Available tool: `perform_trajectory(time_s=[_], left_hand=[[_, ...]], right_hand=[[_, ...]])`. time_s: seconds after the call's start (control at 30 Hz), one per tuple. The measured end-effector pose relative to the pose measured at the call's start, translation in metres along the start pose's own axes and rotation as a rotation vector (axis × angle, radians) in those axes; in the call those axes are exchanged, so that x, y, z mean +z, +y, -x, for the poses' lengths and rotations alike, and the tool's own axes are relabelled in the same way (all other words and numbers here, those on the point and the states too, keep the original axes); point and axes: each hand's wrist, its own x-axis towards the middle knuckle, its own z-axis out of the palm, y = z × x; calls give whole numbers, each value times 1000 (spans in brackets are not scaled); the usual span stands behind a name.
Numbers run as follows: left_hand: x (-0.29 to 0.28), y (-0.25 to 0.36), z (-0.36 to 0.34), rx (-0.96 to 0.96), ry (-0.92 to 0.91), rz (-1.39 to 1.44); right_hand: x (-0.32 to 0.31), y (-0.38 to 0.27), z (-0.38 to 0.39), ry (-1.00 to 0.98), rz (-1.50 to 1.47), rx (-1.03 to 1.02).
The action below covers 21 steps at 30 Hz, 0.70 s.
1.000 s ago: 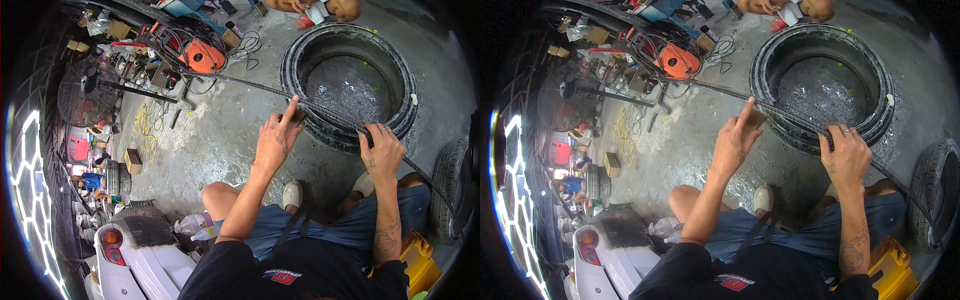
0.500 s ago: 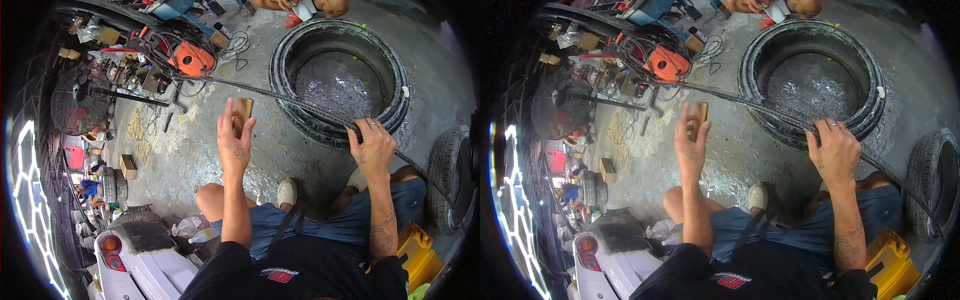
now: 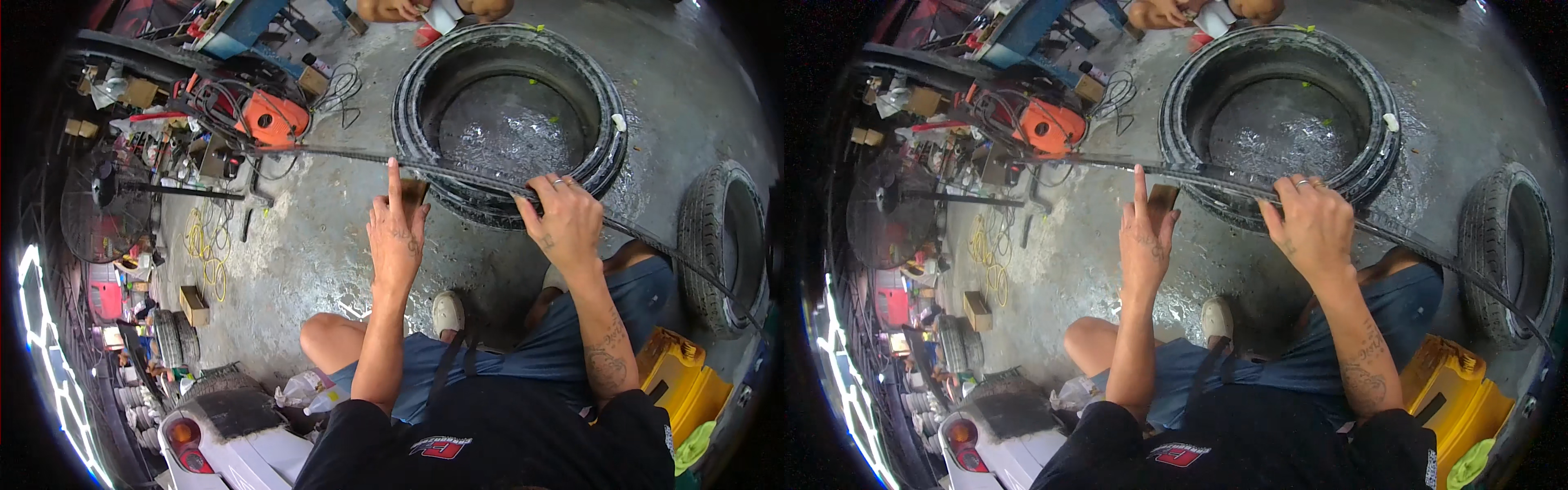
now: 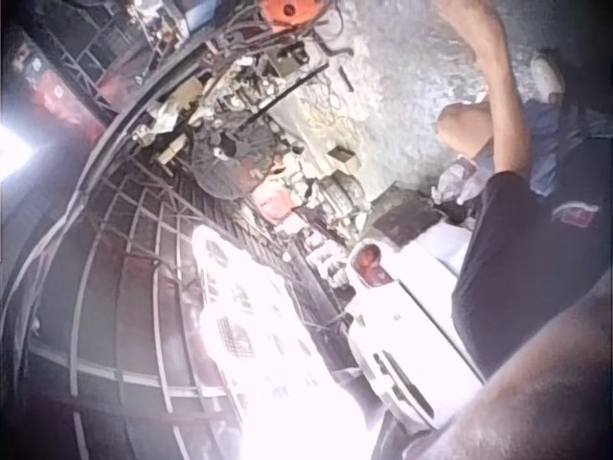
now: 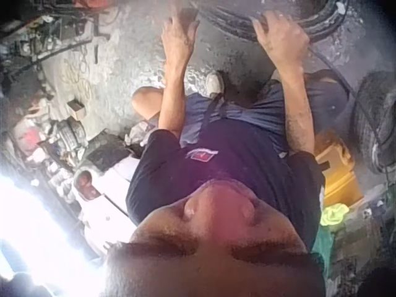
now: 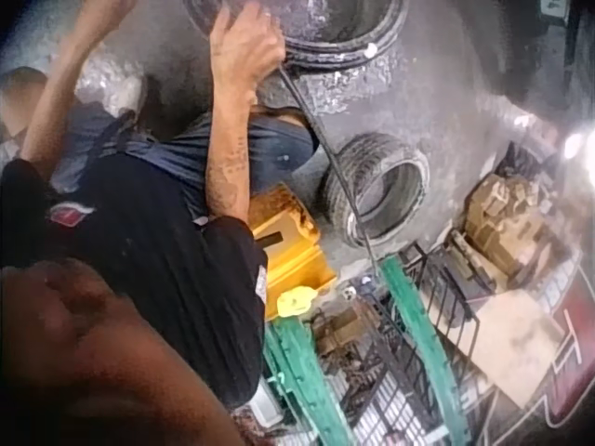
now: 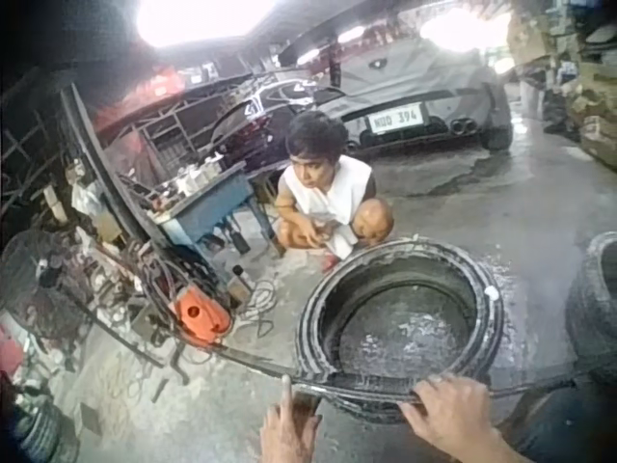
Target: The person sands and wipes a carbon fiber car spoiler. They use a sanding block to rub the surface of the spoiler and then wipe the area with a cloth to remove dust and debris.
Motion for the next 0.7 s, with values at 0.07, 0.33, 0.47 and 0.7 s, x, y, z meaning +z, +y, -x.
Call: perform_trajectory(time_s=[0.07,0.33,0.47,0.7], left_hand=[[7,1,-2,3,9,-2],[-19,-24,-13,154,4,-131],[-5,-25,-17,150,-65,-172],[-4,-20,-19,103,-16,2]], right_hand=[[-2,-1,0,-34,59,21],[-8,-11,-1,72,-72,-88],[-1,0,-5,94,-54,-56],[-13,-8,-7,168,-164,-148]])
